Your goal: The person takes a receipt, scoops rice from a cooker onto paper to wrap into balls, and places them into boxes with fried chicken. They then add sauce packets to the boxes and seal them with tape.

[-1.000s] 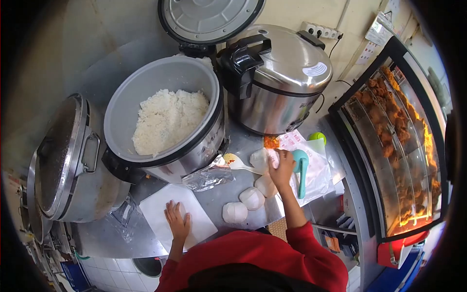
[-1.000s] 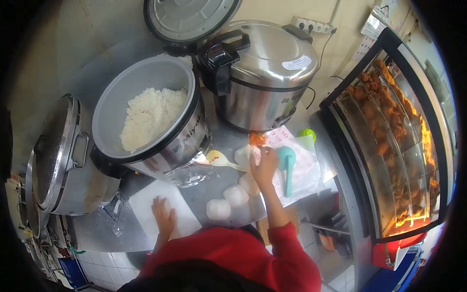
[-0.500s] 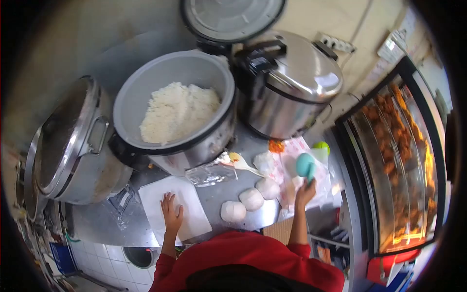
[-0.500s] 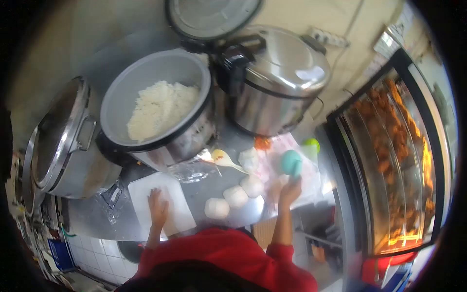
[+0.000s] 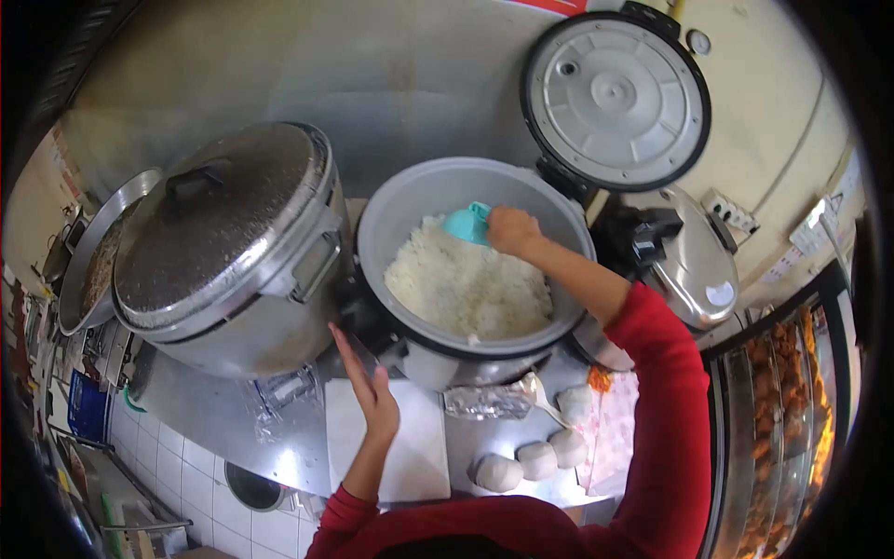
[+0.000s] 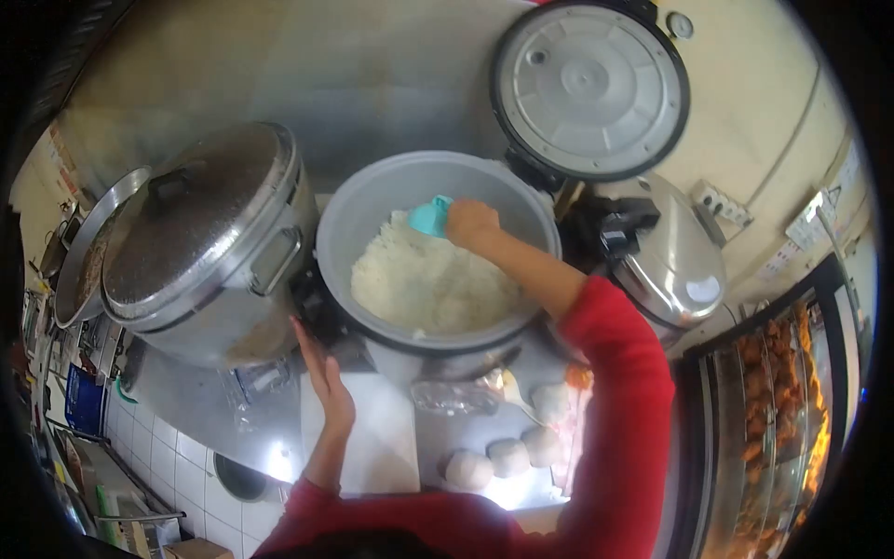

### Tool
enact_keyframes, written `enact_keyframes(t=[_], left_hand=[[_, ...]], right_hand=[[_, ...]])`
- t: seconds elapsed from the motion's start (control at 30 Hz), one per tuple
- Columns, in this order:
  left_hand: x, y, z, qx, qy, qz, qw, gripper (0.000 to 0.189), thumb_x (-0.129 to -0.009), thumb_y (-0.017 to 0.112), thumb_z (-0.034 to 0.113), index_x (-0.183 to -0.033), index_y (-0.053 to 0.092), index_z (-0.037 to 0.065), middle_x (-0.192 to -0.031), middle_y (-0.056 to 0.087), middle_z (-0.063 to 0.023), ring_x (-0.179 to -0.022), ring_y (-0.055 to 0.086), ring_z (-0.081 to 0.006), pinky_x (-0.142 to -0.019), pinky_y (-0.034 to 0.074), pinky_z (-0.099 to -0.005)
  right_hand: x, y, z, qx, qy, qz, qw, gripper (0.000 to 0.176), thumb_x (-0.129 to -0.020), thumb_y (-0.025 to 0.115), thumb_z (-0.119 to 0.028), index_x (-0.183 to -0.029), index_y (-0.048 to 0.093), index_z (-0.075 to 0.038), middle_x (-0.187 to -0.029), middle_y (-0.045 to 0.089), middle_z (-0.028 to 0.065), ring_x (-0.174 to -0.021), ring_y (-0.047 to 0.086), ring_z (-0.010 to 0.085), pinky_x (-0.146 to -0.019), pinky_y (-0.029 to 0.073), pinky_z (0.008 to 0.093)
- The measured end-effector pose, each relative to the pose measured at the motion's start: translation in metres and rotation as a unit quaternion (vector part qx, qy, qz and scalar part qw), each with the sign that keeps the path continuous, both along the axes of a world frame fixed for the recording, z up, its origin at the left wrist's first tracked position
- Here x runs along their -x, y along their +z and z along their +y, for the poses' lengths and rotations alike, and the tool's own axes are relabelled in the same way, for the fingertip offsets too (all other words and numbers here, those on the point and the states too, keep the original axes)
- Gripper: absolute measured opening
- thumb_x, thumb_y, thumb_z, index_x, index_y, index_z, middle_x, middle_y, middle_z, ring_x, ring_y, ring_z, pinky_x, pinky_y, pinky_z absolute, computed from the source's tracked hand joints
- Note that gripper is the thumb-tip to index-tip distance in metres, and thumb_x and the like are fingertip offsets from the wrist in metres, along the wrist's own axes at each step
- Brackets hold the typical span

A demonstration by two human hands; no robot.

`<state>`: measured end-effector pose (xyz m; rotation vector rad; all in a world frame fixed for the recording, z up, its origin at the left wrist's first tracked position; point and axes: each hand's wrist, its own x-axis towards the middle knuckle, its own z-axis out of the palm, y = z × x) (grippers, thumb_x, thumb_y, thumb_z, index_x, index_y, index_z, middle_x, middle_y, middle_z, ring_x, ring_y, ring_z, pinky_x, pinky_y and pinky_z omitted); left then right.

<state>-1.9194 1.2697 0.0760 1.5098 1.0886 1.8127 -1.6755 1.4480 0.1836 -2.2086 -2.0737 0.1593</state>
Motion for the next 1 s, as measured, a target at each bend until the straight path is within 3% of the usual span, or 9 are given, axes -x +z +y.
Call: enact_keyframes(t=[0.1, 0.23, 0.43, 0.53, 0.63, 0.73, 0.8, 0.83, 1.0], left_hand=[[-0.002, 0.029, 0.002, 0.034, -0.007, 0.044, 0.998, 0.068, -0.095, 0.036, 0.026, -0.143, 0.000, -0.005, -0.152, -0.002, -0.0198, -0.141, 0.000, -0.0322, -0.112, 0.000, -0.0407], [-0.010, 0.045, 0.005, 0.079, -0.014, 0.051, 0.996, 0.069, -0.098, 0.027, 0.037, -0.143, -0.006, -0.004, -0.151, -0.004, -0.0204, -0.140, 0.002, -0.0311, -0.111, 0.004, -0.0399], [-0.006, 0.035, 0.010, 0.073, -0.023, 0.061, 0.995, 0.073, -0.097, 0.030, 0.034, -0.141, -0.013, -0.005, -0.150, -0.009, -0.0202, -0.139, 0.000, -0.0323, -0.111, 0.006, -0.0417], [-0.003, 0.035, 0.010, 0.084, -0.045, 0.062, 0.994, 0.075, -0.096, 0.032, 0.033, -0.140, -0.015, -0.005, -0.150, -0.012, -0.0204, -0.139, -0.001, -0.0328, -0.111, 0.007, -0.0423], [-0.002, 0.034, 0.010, 0.082, -0.045, 0.068, 0.993, 0.077, -0.096, 0.034, 0.033, -0.140, -0.016, -0.004, -0.149, -0.013, -0.0204, -0.139, -0.002, -0.0328, -0.111, 0.007, -0.0425], [-0.002, 0.032, 0.010, 0.078, -0.036, 0.078, 0.993, 0.078, -0.096, 0.036, 0.034, -0.140, -0.017, -0.004, -0.149, -0.014, -0.0204, -0.139, -0.002, -0.0326, -0.111, 0.007, -0.0421], [-0.002, 0.032, 0.011, 0.077, -0.036, 0.072, 0.994, 0.079, -0.096, 0.036, 0.034, -0.140, -0.017, -0.004, -0.149, -0.014, -0.0204, -0.139, -0.003, -0.0324, -0.111, 0.006, -0.0420], [-0.003, 0.032, 0.012, 0.076, -0.039, 0.061, 0.994, 0.079, -0.096, 0.037, 0.034, -0.140, -0.016, -0.004, -0.149, -0.014, -0.0205, -0.139, -0.003, -0.0322, -0.111, 0.006, -0.0420], [-0.005, 0.031, 0.012, 0.050, -0.032, 0.046, 0.997, 0.081, -0.092, 0.044, 0.024, -0.141, -0.013, -0.005, -0.148, -0.013, -0.0270, -0.138, -0.007, -0.0404, -0.109, -0.005, -0.0478]], right_hand=[[0.023, -0.041, 0.050, 0.045, -0.021, 0.008, 0.999, 0.033, -0.084, 0.047, -0.021, -0.105, 0.062, -0.002, -0.108, 0.062, 0.0211, -0.102, 0.059, 0.0371, -0.088, 0.046, 0.0467], [0.033, -0.026, 0.069, 0.099, 0.056, -0.029, 0.993, 0.036, -0.085, 0.043, -0.023, -0.110, 0.062, -0.006, -0.111, 0.060, 0.0215, -0.104, 0.058, 0.0372, -0.090, 0.045, 0.0468], [0.067, -0.040, 0.084, 0.132, 0.210, -0.132, 0.960, 0.036, -0.085, 0.041, -0.022, -0.111, 0.063, -0.009, -0.108, 0.061, 0.0213, -0.101, 0.060, 0.0365, -0.089, 0.046, 0.0471], [0.078, -0.034, 0.087, 0.174, 0.240, -0.127, 0.947, 0.034, -0.081, 0.045, -0.019, -0.102, 0.067, -0.005, -0.103, 0.064, 0.0203, -0.099, 0.061, 0.0335, -0.085, 0.047, 0.0452], [0.073, -0.050, 0.099, 0.221, 0.289, -0.110, 0.925, 0.036, -0.087, 0.040, -0.023, -0.102, 0.064, -0.002, -0.095, 0.063, 0.0248, -0.088, 0.063, 0.0363, -0.082, 0.048, 0.0470], [0.064, -0.062, 0.084, 0.264, 0.244, 0.005, 0.933, 0.044, -0.091, 0.036, -0.029, -0.093, 0.062, 0.007, -0.081, 0.063, 0.0256, -0.071, 0.064, 0.0348, -0.070, 0.051, 0.0453], [0.067, -0.045, 0.056, 0.301, 0.220, 0.020, 0.928, 0.054, -0.094, 0.033, -0.035, -0.084, 0.060, 0.011, -0.070, 0.060, 0.0244, -0.060, 0.061, 0.0330, -0.060, 0.050, 0.0430], [0.059, -0.060, 0.051, 0.271, 0.186, 0.060, 0.943, 0.052, -0.094, 0.034, -0.034, -0.081, 0.060, 0.009, -0.068, 0.060, 0.0229, -0.059, 0.061, 0.0325, -0.054, 0.050, 0.0416], [0.036, -0.044, -0.012, 0.318, 0.226, 0.042, 0.920, 0.053, -0.095, 0.035, -0.035, -0.086, 0.061, 0.009, -0.079, 0.062, 0.0273, -0.072, 0.063, 0.0373, -0.069, 0.049, 0.0440]])
